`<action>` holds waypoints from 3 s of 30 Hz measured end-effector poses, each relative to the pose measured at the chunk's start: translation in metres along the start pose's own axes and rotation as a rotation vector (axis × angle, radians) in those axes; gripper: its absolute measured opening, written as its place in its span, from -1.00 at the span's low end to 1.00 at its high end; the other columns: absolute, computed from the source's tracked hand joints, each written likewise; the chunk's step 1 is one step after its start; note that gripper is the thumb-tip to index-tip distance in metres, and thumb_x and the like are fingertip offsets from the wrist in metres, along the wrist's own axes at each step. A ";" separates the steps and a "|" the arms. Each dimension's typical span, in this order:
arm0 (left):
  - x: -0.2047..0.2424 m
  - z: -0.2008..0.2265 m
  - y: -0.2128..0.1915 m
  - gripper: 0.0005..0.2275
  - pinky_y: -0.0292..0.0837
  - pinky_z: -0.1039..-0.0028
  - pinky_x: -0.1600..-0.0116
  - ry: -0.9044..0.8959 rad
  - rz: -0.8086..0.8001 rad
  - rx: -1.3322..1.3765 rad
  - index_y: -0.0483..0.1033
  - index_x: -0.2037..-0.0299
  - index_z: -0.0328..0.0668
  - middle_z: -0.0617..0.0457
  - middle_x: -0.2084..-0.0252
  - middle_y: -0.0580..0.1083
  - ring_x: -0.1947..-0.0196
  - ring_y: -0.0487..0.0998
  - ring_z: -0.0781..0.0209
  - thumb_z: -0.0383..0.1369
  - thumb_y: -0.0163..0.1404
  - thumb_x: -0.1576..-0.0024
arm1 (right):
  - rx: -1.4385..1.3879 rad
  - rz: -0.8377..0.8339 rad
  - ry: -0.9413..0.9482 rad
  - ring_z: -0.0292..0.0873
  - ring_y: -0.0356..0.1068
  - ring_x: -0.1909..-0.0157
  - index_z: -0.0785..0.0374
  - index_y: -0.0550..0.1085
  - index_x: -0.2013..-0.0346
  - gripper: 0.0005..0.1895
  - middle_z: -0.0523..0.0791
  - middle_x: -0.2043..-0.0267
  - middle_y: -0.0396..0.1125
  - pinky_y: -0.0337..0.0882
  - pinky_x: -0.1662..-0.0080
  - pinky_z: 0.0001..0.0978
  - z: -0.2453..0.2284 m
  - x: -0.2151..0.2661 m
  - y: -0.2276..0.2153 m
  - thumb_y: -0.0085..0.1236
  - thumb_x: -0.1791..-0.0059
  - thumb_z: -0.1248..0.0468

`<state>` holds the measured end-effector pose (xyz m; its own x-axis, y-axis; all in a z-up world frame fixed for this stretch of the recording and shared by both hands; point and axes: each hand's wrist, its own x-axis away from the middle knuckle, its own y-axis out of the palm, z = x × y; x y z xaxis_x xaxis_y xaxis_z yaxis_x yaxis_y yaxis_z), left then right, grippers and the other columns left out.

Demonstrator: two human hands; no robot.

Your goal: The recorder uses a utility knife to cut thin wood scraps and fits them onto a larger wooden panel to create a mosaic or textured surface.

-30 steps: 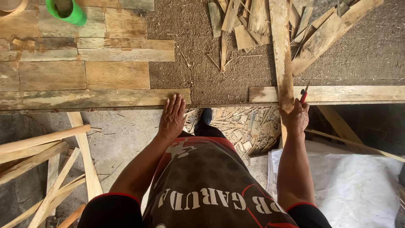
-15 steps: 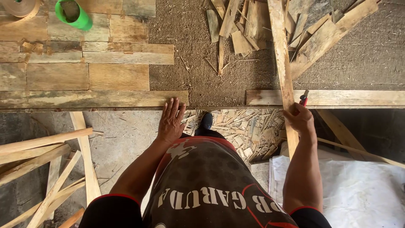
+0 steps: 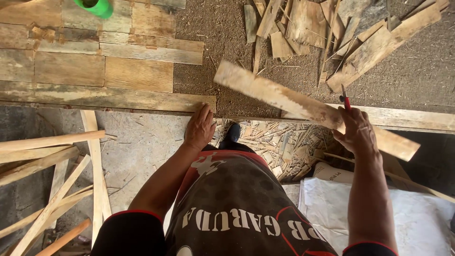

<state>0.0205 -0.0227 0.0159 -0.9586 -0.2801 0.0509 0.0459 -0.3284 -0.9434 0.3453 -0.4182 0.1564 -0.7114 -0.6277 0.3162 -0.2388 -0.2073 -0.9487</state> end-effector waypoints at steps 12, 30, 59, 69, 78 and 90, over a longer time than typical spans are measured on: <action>-0.001 -0.001 0.004 -0.40 0.22 0.22 -0.42 -0.033 0.076 0.088 0.31 -0.30 -0.37 -0.21 -0.33 0.27 -0.39 0.24 -0.14 -0.20 0.14 -0.09 | 0.289 -0.219 -0.090 -0.10 0.22 -0.35 -0.07 0.24 -0.44 -0.07 -0.18 -0.33 0.23 0.35 -0.35 -0.26 0.018 -0.047 -0.001 0.45 0.17 0.04; -0.004 -0.002 0.005 -0.41 0.11 0.24 -0.49 -0.022 -0.118 -0.042 0.24 -0.42 -0.18 -0.25 -0.43 0.19 -0.48 0.11 -0.17 -0.10 -0.01 -0.22 | 0.308 -0.349 -0.079 -0.11 0.22 -0.34 -0.16 0.11 -0.55 -0.04 -0.18 -0.37 0.20 0.32 -0.35 -0.23 0.022 -0.085 0.008 0.37 0.09 0.13; -0.008 0.001 -0.002 -0.36 0.13 0.20 -0.45 -0.047 -0.192 -0.051 0.12 -0.47 -0.09 -0.24 -0.43 0.14 -0.48 0.06 -0.19 -0.10 0.01 -0.20 | 0.283 -0.326 -0.067 -0.11 0.19 -0.38 -0.15 0.19 -0.50 -0.12 -0.18 -0.40 0.19 0.34 -0.33 -0.21 0.034 -0.101 0.022 0.36 0.08 0.09; -0.008 0.005 -0.011 -0.37 0.10 0.20 -0.48 -0.047 -0.193 -0.012 0.14 -0.46 -0.10 -0.25 -0.42 0.16 -0.47 0.07 -0.20 -0.11 0.03 -0.19 | 0.246 -0.302 -0.064 -0.10 0.19 -0.36 -0.15 0.17 -0.52 -0.07 -0.18 -0.37 0.21 0.31 -0.33 -0.21 0.025 -0.099 0.018 0.38 0.10 0.13; -0.012 0.008 -0.018 -0.38 0.11 0.21 -0.48 -0.046 -0.205 -0.021 0.17 -0.44 -0.16 -0.28 -0.41 0.18 -0.45 0.12 -0.21 -0.13 0.03 -0.19 | 0.265 -0.318 -0.079 -0.11 0.23 -0.34 -0.12 0.28 -0.44 -0.13 -0.19 -0.35 0.25 0.33 -0.33 -0.23 0.028 -0.095 0.028 0.45 0.14 0.10; -0.013 0.005 -0.012 -0.36 0.08 0.23 -0.48 -0.048 -0.260 -0.072 0.09 -0.47 -0.09 -0.26 -0.44 0.14 -0.48 0.06 -0.23 -0.11 0.02 -0.20 | 0.251 -0.307 -0.082 -0.11 0.23 -0.33 -0.11 0.29 -0.42 -0.13 -0.17 -0.32 0.26 0.37 -0.29 -0.21 0.030 -0.095 0.026 0.45 0.15 0.10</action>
<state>0.0335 -0.0200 0.0279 -0.9212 -0.2374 0.3082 -0.2217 -0.3305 -0.9174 0.4268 -0.3864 0.1010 -0.5749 -0.5634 0.5934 -0.2561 -0.5649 -0.7845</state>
